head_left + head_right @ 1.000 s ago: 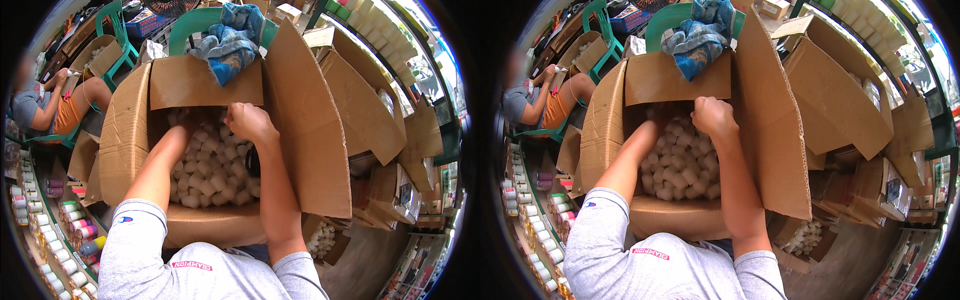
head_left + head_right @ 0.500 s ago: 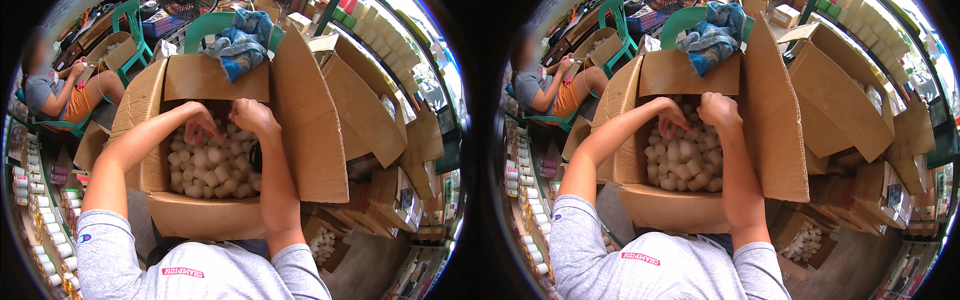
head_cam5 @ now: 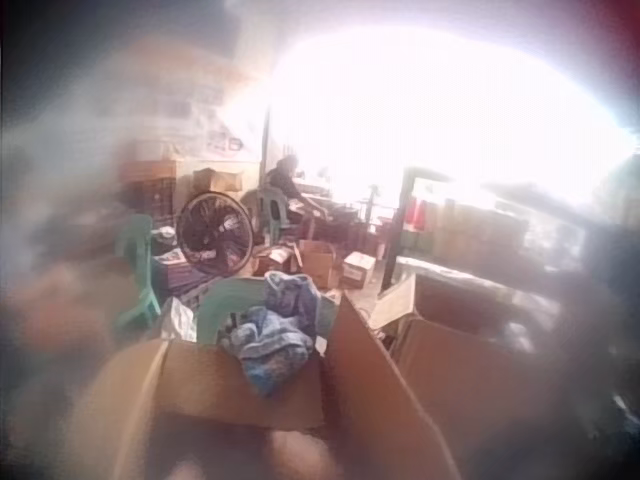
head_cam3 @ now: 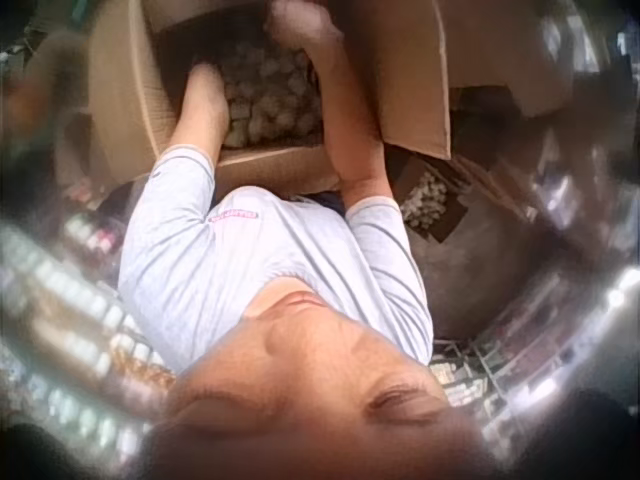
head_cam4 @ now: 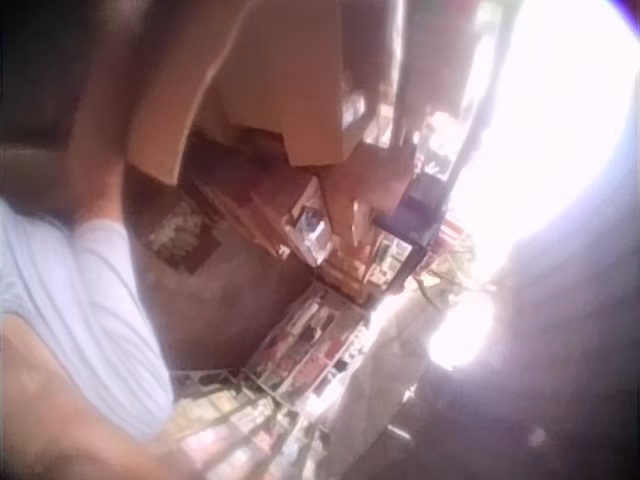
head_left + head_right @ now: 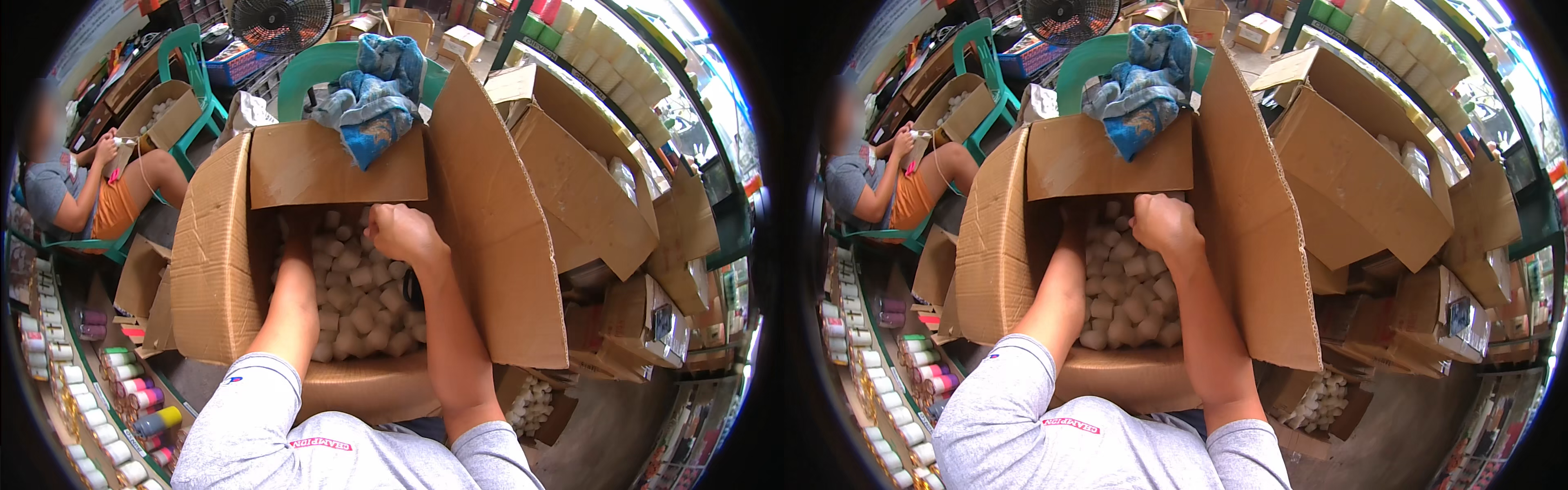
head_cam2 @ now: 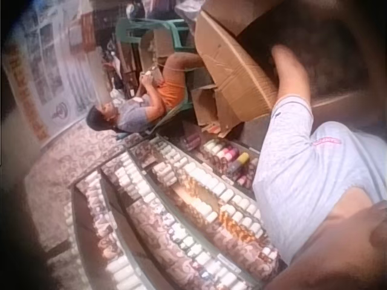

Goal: The person picks small white cylindrical objects from a cardboard box, wraps each with a blue patterned cloth, ties it with a string, and trims the excess with scissors. The person repeats this process for several items.

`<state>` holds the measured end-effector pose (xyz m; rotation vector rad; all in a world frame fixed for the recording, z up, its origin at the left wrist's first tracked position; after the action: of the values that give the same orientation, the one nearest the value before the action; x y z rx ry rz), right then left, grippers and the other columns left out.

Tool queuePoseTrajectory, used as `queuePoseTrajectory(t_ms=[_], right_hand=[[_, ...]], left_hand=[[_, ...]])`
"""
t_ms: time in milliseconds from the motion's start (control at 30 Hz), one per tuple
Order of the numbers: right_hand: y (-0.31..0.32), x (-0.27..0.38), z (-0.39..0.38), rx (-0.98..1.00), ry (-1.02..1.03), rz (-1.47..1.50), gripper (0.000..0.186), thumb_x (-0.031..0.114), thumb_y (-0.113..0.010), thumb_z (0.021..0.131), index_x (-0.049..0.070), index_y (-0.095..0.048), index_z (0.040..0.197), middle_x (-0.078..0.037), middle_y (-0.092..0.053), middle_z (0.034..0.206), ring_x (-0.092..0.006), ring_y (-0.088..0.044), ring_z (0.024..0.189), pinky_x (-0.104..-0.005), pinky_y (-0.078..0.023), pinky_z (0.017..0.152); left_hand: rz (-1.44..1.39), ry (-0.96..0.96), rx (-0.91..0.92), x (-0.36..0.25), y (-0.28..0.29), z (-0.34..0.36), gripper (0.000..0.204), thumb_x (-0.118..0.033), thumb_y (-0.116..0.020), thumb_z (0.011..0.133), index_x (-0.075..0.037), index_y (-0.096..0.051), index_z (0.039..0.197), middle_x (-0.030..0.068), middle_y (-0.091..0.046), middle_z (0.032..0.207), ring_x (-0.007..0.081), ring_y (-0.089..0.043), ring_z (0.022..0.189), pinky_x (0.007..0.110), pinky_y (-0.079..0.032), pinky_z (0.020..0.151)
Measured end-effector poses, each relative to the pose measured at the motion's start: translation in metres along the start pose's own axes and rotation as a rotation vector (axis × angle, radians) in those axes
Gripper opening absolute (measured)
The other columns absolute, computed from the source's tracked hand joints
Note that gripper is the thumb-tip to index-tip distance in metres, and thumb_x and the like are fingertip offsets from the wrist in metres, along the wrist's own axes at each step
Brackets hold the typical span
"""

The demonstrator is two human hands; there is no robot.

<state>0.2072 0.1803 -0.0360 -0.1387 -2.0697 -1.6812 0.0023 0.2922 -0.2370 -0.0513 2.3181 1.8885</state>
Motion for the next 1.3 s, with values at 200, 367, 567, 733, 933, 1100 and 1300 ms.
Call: queuePoseTrajectory(t_ms=[200, 367, 567, 733, 933, 1100, 1300], right_hand=[[-0.001, 0.009, 0.002, 0.014, 0.021, -0.023, 0.017, 0.022, -0.065, 0.085, 0.005, -0.067, 0.085, -0.017, -0.070, 0.087, -0.0345, -0.068, 0.083, -0.0446, -0.053, 0.073], [-0.003, 0.006, 0.005, 0.056, -0.006, 0.001, 0.015, 0.019, -0.065, 0.085, 0.004, -0.067, 0.090, -0.015, -0.070, 0.090, -0.0336, -0.067, 0.087, -0.0438, -0.053, 0.076], [0.003, 0.009, 0.003, 0.070, -0.003, 0.016, 0.016, 0.016, -0.063, 0.085, 0.003, -0.066, 0.093, -0.014, -0.071, 0.095, -0.0316, -0.067, 0.091, -0.0429, -0.052, 0.078], [-0.003, 0.007, 0.006, 0.095, -0.006, 0.003, 0.013, 0.013, -0.062, 0.084, 0.004, -0.066, 0.092, -0.013, -0.071, 0.095, -0.0306, -0.067, 0.093, -0.0424, -0.052, 0.079], [-0.001, 0.006, 0.006, 0.058, 0.021, 0.029, 0.011, 0.008, -0.060, 0.081, 0.004, -0.065, 0.090, -0.012, -0.071, 0.092, -0.0307, -0.067, 0.092, -0.0420, -0.051, 0.079], [0.000, 0.001, 0.006, -0.011, 0.067, 0.056, 0.017, 0.020, -0.063, 0.083, 0.005, -0.070, 0.088, -0.017, -0.070, 0.091, -0.0348, -0.068, 0.085, -0.0449, -0.054, 0.075], [-0.010, 0.005, 0.010, 0.055, 0.084, 0.097, 0.017, 0.021, -0.063, 0.084, 0.007, -0.069, 0.091, -0.015, -0.070, 0.097, -0.0328, -0.067, 0.092, -0.0441, -0.054, 0.080]], left_hand=[[-0.039, 0.050, -0.006, 0.012, -0.010, -0.004, 0.100, -0.075, -0.067, 0.065, -0.013, -0.046, 0.141, 0.0151, -0.056, 0.132, 0.0293, -0.061, 0.110, 0.040, -0.049, 0.093], [-0.059, 0.044, 0.003, 0.011, -0.012, -0.006, 0.098, -0.073, -0.067, 0.066, -0.013, -0.047, 0.140, 0.0144, -0.056, 0.132, 0.0287, -0.061, 0.110, 0.040, -0.049, 0.093], [-0.067, 0.041, 0.025, 0.017, -0.010, -0.016, 0.095, -0.071, -0.068, 0.066, -0.013, -0.049, 0.139, 0.0136, -0.056, 0.132, 0.0281, -0.060, 0.110, 0.040, -0.049, 0.093], [-0.082, 0.019, 0.051, 0.007, -0.012, -0.016, 0.093, -0.069, -0.069, 0.066, -0.013, -0.050, 0.138, 0.0129, -0.056, 0.132, 0.0275, -0.059, 0.111, 0.040, -0.049, 0.094], [-0.074, 0.004, 0.094, 0.007, -0.009, -0.027, 0.090, -0.066, -0.070, 0.067, -0.013, -0.051, 0.137, 0.0120, -0.057, 0.132, 0.0269, -0.059, 0.111, 0.039, -0.048, 0.094], [-0.070, -0.042, 0.182, -0.005, -0.007, -0.032, 0.088, -0.064, -0.071, 0.067, -0.013, -0.052, 0.136, 0.0113, -0.057, 0.132, 0.0263, -0.058, 0.112, 0.039, -0.048, 0.094], [-0.087, -0.073, 0.404, -0.010, 0.003, -0.051, 0.086, -0.062, -0.071, 0.067, -0.013, -0.053, 0.135, 0.0104, -0.057, 0.133, 0.0256, -0.058, 0.112, 0.039, -0.048, 0.094]])
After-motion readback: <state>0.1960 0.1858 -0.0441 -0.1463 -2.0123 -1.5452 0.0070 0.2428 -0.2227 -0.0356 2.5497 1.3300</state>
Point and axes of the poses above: each hand's wrist, its own z-axis towards the middle knuckle, its own y-axis out of the back of the hand, x = y × z, the point moved 10 cm from there along z, towards the middle knuckle
